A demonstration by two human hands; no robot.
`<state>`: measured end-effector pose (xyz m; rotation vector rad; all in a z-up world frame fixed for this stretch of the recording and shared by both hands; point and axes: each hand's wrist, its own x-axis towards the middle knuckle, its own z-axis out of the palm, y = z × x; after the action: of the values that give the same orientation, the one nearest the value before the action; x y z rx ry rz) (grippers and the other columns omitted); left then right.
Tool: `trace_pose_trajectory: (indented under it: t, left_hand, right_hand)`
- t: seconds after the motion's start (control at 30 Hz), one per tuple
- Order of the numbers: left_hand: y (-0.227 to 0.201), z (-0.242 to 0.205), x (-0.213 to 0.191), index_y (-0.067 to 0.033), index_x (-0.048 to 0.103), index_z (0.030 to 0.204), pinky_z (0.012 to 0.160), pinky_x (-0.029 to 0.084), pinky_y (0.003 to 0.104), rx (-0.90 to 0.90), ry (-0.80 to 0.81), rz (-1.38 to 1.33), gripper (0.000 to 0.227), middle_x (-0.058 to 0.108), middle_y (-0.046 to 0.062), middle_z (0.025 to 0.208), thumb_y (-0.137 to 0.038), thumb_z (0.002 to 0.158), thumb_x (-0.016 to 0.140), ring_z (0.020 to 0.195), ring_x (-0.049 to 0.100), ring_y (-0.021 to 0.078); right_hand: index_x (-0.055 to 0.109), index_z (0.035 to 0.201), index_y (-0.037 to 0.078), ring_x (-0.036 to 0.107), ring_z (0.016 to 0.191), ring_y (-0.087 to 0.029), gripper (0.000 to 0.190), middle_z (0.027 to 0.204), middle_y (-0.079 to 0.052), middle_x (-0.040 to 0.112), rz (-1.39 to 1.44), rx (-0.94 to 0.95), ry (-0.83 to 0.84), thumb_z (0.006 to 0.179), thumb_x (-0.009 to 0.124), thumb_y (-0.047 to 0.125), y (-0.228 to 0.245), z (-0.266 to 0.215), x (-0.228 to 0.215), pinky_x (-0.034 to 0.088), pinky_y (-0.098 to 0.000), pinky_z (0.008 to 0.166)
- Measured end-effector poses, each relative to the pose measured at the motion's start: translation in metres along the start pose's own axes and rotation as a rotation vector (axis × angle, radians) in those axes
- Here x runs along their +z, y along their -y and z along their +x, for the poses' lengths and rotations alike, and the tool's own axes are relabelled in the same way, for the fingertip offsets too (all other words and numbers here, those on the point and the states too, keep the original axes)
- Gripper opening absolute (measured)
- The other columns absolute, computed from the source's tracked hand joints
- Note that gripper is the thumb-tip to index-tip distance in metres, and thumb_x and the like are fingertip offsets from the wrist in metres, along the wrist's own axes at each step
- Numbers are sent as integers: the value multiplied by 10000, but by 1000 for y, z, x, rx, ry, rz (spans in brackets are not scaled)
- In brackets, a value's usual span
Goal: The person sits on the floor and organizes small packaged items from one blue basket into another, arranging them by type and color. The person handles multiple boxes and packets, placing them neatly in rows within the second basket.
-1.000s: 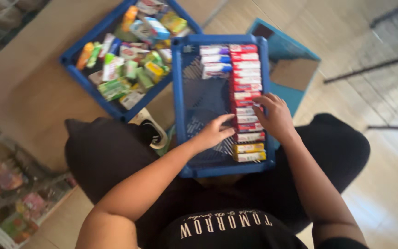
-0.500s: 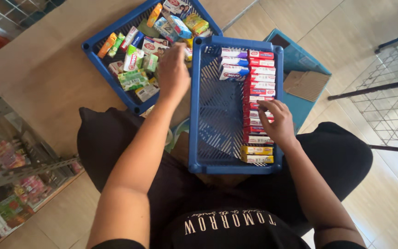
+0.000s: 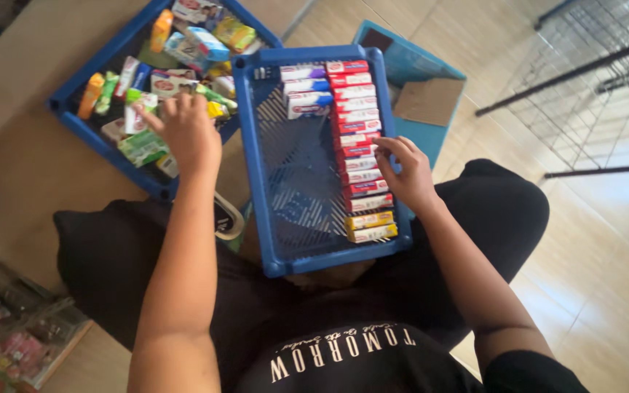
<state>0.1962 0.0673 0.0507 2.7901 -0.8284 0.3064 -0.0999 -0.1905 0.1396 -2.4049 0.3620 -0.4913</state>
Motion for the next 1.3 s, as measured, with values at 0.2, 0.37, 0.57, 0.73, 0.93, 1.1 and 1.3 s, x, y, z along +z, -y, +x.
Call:
trace_pose_trajectory:
  t: [0.2, 0.37, 0.57, 0.73, 0.93, 1.1, 1.3]
  left_hand:
    - [-47, -41, -89, -116, 629, 1182, 1205, 37, 721, 107, -115, -272, 314, 629, 37, 1222, -133, 932, 818, 1284, 563, 294]
    - [-94, -70, -115, -119, 621, 1154, 1171, 326, 528, 310, 22, -840, 336, 651, 36, 1178, -87, 881, 815, 1166, 606, 259]
    - [-158, -96, -107, -107, 636, 1109, 1099, 426, 461, 611, 219, -1211, 328, 689, 59, 1137, -43, 835, 802, 1133, 634, 285]
    - [-171, -109, -88, -43, 586, 1206, 988, 488, 453, 415, 324, -1139, 451, 662, 123, 1159, -47, 792, 768, 1114, 634, 352]
    - [-169, -129, -51, -81, 735, 1025, 884, 541, 448, 312, 715, -863, 194, 736, 121, 1065, -237, 912, 729, 1035, 686, 336]
    - [-170, -147, -25, -63, 730, 1096, 900, 520, 472, 385, 639, -936, 245, 733, 156, 1077, -188, 888, 695, 1060, 664, 361]
    - [-164, -148, 0, -39, 696, 1179, 908, 555, 411, 141, 867, -1026, 288, 739, 181, 1126, -109, 908, 629, 1089, 702, 343]
  right_hand:
    - [684, 1216, 29, 677, 844, -182, 268, 1014, -102, 729, 149, 93, 66, 949, 695, 21, -15, -9, -6, 527, -308, 728]
    - [654, 1293, 30, 682, 1041, -105, 306, 1127, -51, 738, 535, 281, 275, 1033, 620, 186, -27, -21, 2, 543, -262, 863]
    - [678, 1288, -20, 658, 1118, -105, 418, 1198, -53, 739, 871, 527, 673, 1049, 571, 305, -41, -35, 2, 512, -264, 978]
    - [677, 1255, -48, 663, 1055, -155, 359, 1133, -94, 731, 876, 542, 705, 980, 689, 183, -51, -37, -27, 528, -314, 922]
    - [623, 1281, -7, 663, 1108, -137, 410, 1177, -59, 722, 873, 540, 545, 887, 731, 25, -45, -40, -43, 527, -305, 976]
    - [570, 1207, 20, 636, 1131, -117, 370, 1167, -33, 691, 771, 449, 565, 875, 731, -9, -39, -44, -35, 525, -307, 962]
    - [630, 1128, 57, 715, 1058, -180, 336, 1093, -68, 718, 323, 257, 515, 822, 760, 12, -23, -50, -27, 564, -321, 955]
